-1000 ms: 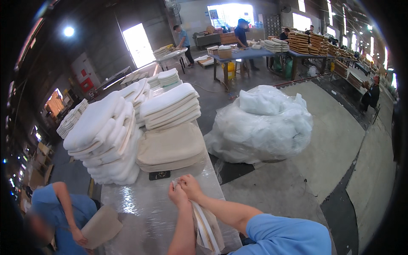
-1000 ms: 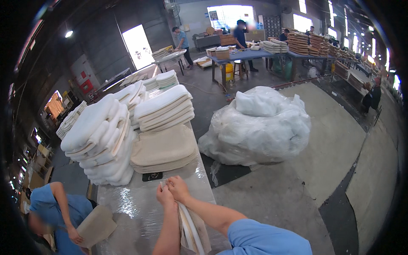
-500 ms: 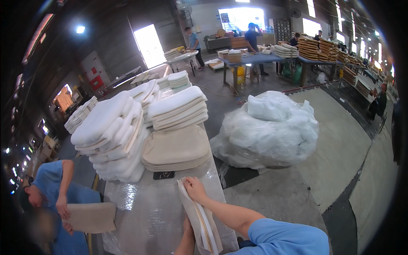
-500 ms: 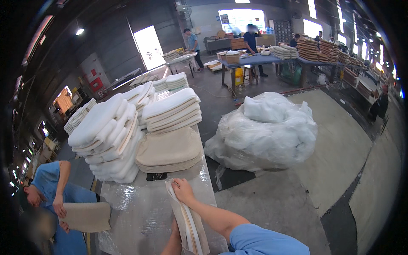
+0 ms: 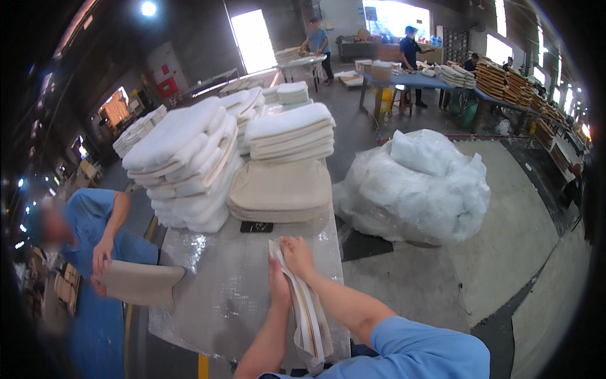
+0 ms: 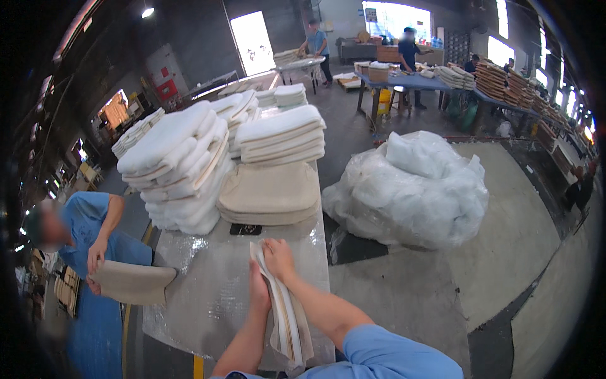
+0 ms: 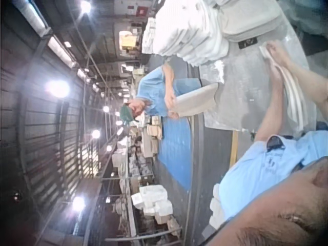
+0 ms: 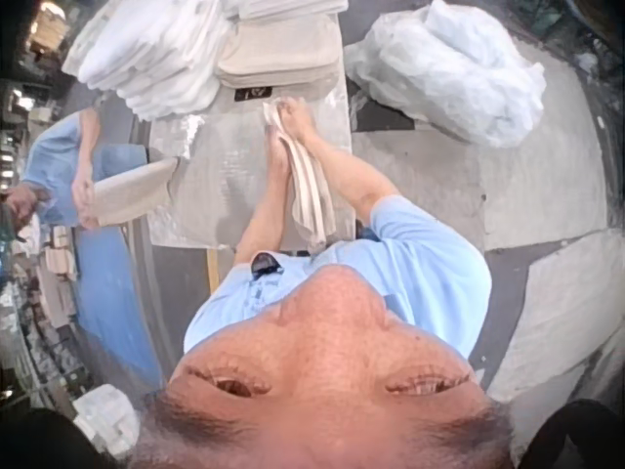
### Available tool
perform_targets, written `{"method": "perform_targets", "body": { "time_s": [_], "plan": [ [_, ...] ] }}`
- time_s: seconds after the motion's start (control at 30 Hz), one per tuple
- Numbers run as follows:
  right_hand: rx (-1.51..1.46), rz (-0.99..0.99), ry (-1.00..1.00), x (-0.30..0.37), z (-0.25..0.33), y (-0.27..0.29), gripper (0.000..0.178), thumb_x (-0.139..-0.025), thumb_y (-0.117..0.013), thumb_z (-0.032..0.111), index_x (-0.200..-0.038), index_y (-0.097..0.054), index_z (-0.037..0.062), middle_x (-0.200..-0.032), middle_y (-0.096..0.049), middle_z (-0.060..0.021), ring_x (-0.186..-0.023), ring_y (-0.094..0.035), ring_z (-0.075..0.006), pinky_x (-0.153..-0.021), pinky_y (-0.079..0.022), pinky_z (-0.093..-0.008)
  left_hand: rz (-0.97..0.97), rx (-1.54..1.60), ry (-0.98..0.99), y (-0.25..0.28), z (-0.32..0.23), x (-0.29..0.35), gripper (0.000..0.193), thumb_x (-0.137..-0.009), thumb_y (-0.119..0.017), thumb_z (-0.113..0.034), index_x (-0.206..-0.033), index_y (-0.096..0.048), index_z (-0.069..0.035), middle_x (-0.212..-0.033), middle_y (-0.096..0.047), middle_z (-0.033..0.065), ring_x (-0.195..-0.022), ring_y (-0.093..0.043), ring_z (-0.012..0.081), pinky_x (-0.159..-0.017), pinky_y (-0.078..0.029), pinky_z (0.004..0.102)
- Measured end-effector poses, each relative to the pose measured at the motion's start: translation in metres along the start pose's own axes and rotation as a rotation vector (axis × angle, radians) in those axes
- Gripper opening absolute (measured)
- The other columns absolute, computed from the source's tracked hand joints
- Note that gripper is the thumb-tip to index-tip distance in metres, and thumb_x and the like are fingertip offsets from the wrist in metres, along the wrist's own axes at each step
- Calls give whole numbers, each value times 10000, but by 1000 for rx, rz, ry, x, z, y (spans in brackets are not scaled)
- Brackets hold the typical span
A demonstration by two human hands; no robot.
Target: The person inserts foam inserts into fabric cushion covers by hand, aligns the edges, and places the finished cushions on a stack. The coworker across the table performs similar actions with other cushions.
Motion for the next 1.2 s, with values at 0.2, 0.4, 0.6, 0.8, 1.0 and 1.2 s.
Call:
{"method": "perform_targets", "body": {
  "time_s": [0.2,0.4,0.6,0.8,1.0,1.2],
  "plan": [
    [-65,45,-70,-8,-20,11,344,-1052,-572,337,-1136,-753,57,-1022,-716,-193,-1013,-635,-389,-889,-508,-473,-107,-500,-88,-12,10,-14,694,-1126,-507,-362,-1658,-246,0,-1623,-434,186,-1439,-487,294,-1195,-382,369],
    [11,17,-53,-15,-25,18,332,-1053,-578,328,-1118,-753,53,-1034,-711,-210,-988,-651,-407,-866,-514,-484,-247,-453,27,-9,14,-28,663,-1086,-518,-285,-1635,-318,30,-1608,-464,214,-1446,-498,323,-1177,-394,384],
    [-22,90,-92,-11,-9,6,336,-1038,-591,327,-1167,-756,64,-1111,-714,-228,-1069,-662,-424,-919,-534,-499,-323,-477,5,9,7,-27,610,-1075,-510,-273,-1588,-399,37,-1559,-511,215,-1397,-534,327,-1155,-413,391],
    [36,84,-110,-20,-11,2,329,-1038,-590,325,-1151,-758,65,-1098,-705,-230,-1066,-657,-424,-921,-531,-495,-354,-402,-17,12,7,-32,542,-1075,-462,-239,-1548,-459,25,-1489,-570,202,-1341,-572,325,-1127,-433,404],
    [21,92,-66,-17,-15,-3,328,-1040,-604,313,-1170,-758,54,-1098,-692,-219,-1057,-663,-418,-917,-531,-484,-326,-543,-11,11,-7,-38,458,-1059,-494,-183,-1463,-561,24,-1383,-647,182,-1251,-627,291,-1063,-472,399],
    [-37,79,13,-17,-6,-17,289,-1030,-628,245,-1195,-755,46,-1121,-695,-207,-1067,-665,-406,-924,-534,-462,-300,-541,-35,35,-27,-59,354,-1050,-533,-156,-1306,-681,38,-1188,-728,142,-1069,-684,244,-955,-518,384]
  ]
}}
Point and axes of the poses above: each hand's wrist, its own x-axis away from the middle knuckle, its own y-axis out of the back of the hand, z = x × y, the point moved 6 cm from there along -x, towards the middle knuckle
